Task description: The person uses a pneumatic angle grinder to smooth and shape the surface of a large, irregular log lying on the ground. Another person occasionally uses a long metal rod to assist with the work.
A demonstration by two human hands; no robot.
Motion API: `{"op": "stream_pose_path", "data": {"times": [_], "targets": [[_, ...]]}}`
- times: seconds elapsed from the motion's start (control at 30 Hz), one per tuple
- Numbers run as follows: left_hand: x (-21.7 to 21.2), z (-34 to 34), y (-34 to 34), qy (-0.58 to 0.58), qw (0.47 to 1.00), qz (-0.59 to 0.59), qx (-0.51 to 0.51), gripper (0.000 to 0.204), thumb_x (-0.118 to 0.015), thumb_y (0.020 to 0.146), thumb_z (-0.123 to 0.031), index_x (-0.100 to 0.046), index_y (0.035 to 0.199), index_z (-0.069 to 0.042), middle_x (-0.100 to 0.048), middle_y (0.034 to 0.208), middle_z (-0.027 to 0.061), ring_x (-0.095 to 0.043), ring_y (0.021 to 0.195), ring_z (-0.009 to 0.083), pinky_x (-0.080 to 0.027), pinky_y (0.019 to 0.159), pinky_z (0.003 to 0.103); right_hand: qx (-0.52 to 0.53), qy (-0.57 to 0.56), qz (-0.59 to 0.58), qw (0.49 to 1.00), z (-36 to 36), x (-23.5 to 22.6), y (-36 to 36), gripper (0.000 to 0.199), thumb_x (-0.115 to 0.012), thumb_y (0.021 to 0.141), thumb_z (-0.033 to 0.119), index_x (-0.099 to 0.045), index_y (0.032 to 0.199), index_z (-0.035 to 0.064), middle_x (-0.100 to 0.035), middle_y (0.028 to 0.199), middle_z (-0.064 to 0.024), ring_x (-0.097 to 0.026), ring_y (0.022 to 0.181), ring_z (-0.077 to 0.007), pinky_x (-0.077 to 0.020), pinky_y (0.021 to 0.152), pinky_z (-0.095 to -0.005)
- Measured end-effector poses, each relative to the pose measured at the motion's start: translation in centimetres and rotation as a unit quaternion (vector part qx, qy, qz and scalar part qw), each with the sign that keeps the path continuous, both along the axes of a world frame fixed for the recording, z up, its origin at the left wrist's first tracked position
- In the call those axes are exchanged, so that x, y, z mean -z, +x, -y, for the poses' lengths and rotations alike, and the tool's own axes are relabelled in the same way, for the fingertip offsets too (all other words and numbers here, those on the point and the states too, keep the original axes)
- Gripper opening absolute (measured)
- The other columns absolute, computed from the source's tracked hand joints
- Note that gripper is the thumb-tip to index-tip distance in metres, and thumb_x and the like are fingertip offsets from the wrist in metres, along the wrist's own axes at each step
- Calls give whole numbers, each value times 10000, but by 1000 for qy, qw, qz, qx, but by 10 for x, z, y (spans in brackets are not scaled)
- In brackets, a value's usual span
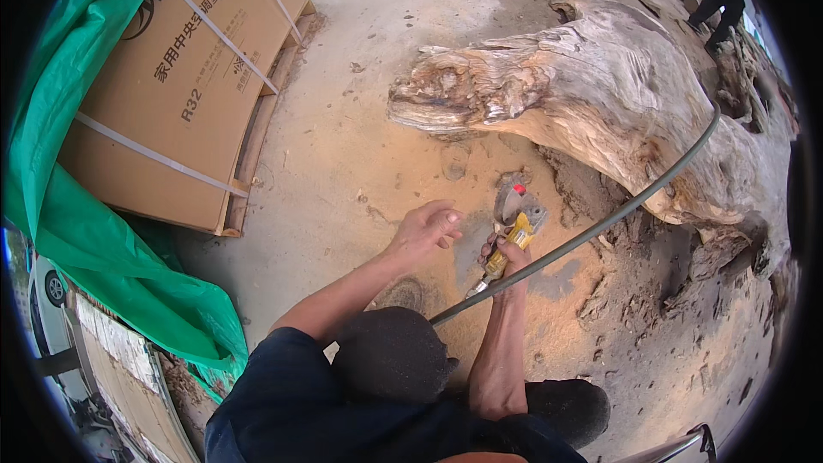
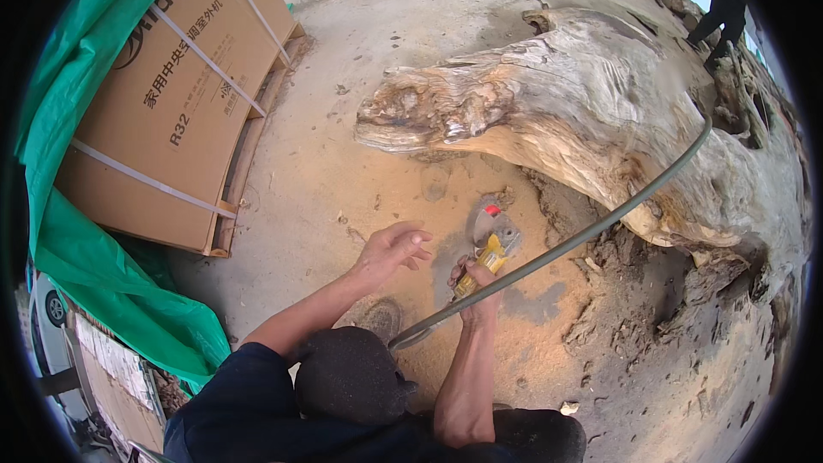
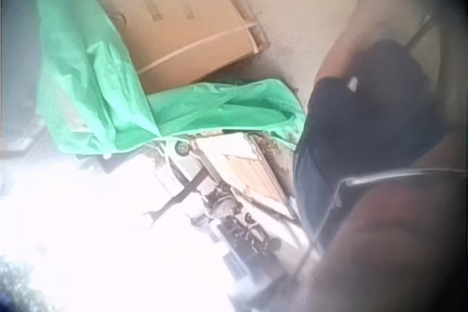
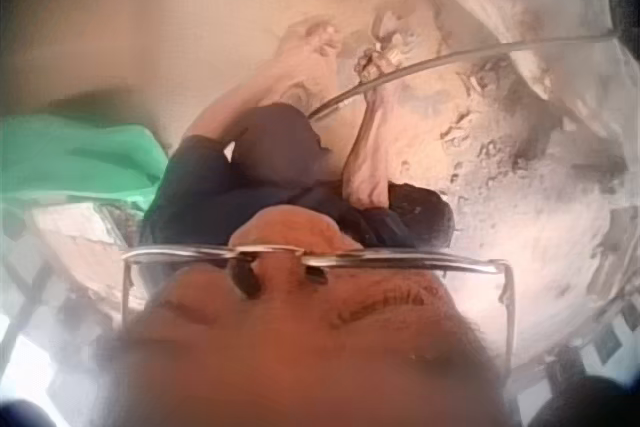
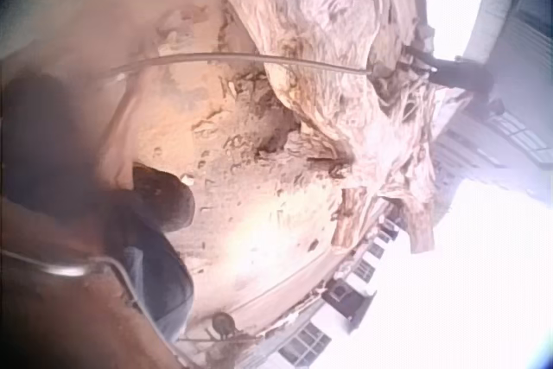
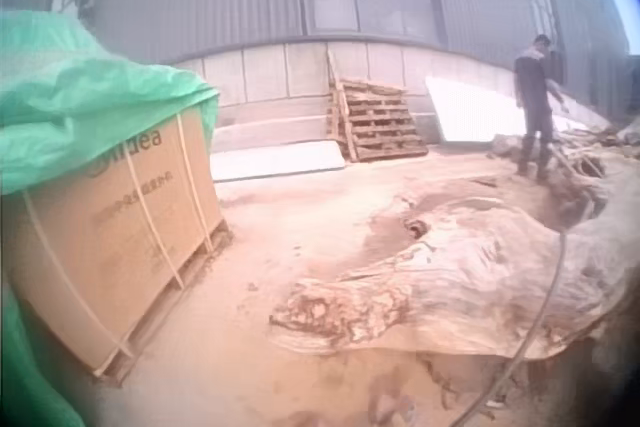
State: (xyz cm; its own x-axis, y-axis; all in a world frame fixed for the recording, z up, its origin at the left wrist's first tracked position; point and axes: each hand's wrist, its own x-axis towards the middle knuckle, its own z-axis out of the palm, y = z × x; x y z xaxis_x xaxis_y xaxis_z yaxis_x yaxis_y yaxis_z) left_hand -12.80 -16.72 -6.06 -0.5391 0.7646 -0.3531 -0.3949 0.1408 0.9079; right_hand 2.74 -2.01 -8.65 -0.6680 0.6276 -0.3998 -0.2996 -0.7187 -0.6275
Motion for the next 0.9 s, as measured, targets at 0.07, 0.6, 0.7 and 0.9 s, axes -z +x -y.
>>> {"op": "stream_pose_path", "data": {"times": [0.07,0.6,0.7,0.9], "targets": [[4,2,-27,62,991,25,-117,624,-589,1054,-366,-387,1503,18,-572,1383,204,-680,1111,282,-588,832,379,-4,-4,24,1000,-8,20,12,357,-664,849,57,-500,1165,67,-633,884,-140,-650,675,-245,-551,552,-385],[-9,-64,-175,341,842,291,-300,553,-669,977,-334,-488,1431,-74,-613,1318,89,-591,1206,207,-520,1003,404,-1,-60,135,989,10,39,34,303,-640,843,110,-582,1140,86,-616,947,-162,-613,748,-274,-540,624,-403],[-12,-63,-175,324,846,290,-309,568,-700,962,-323,-499,1427,-65,-621,1303,95,-585,1219,198,-523,992,364,-6,-60,140,988,16,39,26,309,-638,845,107,-582,1148,83,-615,950,-161,-616,762,-271,-544,637,-412],[-15,-60,-176,315,862,241,-315,539,-701,972,-332,-545,1389,-29,-628,1285,94,-574,1218,186,-479,1039,344,-6,-54,127,990,24,36,15,320,-652,843,107,-576,1153,77,-624,957,-168,-621,753,-268,-549,629,-407]]}}
